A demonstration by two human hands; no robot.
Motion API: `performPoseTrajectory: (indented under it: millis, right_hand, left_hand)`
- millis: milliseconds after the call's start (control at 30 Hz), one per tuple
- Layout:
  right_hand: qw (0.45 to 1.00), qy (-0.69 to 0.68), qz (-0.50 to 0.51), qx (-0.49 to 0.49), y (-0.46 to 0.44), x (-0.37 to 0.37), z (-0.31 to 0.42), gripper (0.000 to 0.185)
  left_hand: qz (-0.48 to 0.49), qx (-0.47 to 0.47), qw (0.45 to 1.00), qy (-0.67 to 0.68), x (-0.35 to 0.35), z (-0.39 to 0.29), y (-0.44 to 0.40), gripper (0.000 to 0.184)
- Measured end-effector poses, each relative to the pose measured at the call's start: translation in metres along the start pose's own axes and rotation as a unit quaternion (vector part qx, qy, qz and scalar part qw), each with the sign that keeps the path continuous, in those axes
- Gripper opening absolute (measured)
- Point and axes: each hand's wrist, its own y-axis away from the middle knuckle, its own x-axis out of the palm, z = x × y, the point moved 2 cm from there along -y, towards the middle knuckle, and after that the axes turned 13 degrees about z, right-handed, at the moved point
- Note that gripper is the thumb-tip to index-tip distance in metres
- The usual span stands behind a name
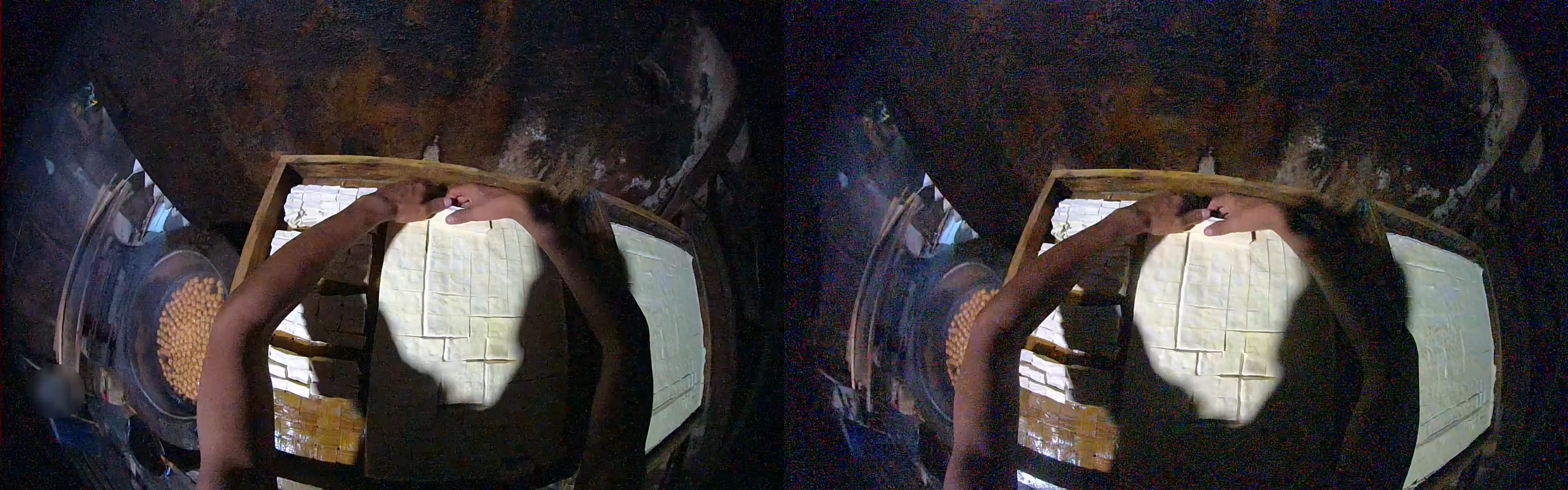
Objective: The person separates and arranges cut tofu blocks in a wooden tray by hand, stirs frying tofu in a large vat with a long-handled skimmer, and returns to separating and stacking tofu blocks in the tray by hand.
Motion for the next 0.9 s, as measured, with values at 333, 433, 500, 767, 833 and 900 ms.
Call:
performPoseTrajectory:
  millis: [333,433,500,767,833,900]
  right_hand:
    - [0.999,-0.006,0.040,0.010,0.004,0.000,0.010,0.043]
    - [0.999,0.037,0.014,0.027,0.005,0.006,0.011,0.047]
    - [0.999,0.044,-0.009,0.016,0.007,0.014,0.010,0.050]
    - [0.929,0.290,-0.220,-0.070,0.030,0.037,0.031,0.056]
    - [0.961,0.161,-0.211,-0.077,0.021,0.025,0.030,0.051]
    - [0.973,0.056,-0.185,-0.124,0.016,0.012,0.021,0.045]
  left_hand:
    - [0.019,0.054,0.998,0.026,0.005,0.005,0.000,0.060]
    - [0.015,0.039,0.999,-0.006,0.002,-0.004,0.008,0.058]
    - [0.014,0.036,0.999,-0.031,0.004,-0.006,0.013,0.057]
    - [-0.227,0.137,0.938,-0.225,0.022,-0.022,0.027,0.058]
    - [-0.145,0.077,0.975,-0.148,0.011,-0.014,0.016,0.064]
    - [-0.093,0.031,0.989,-0.111,-0.013,-0.024,0.018,0.067]
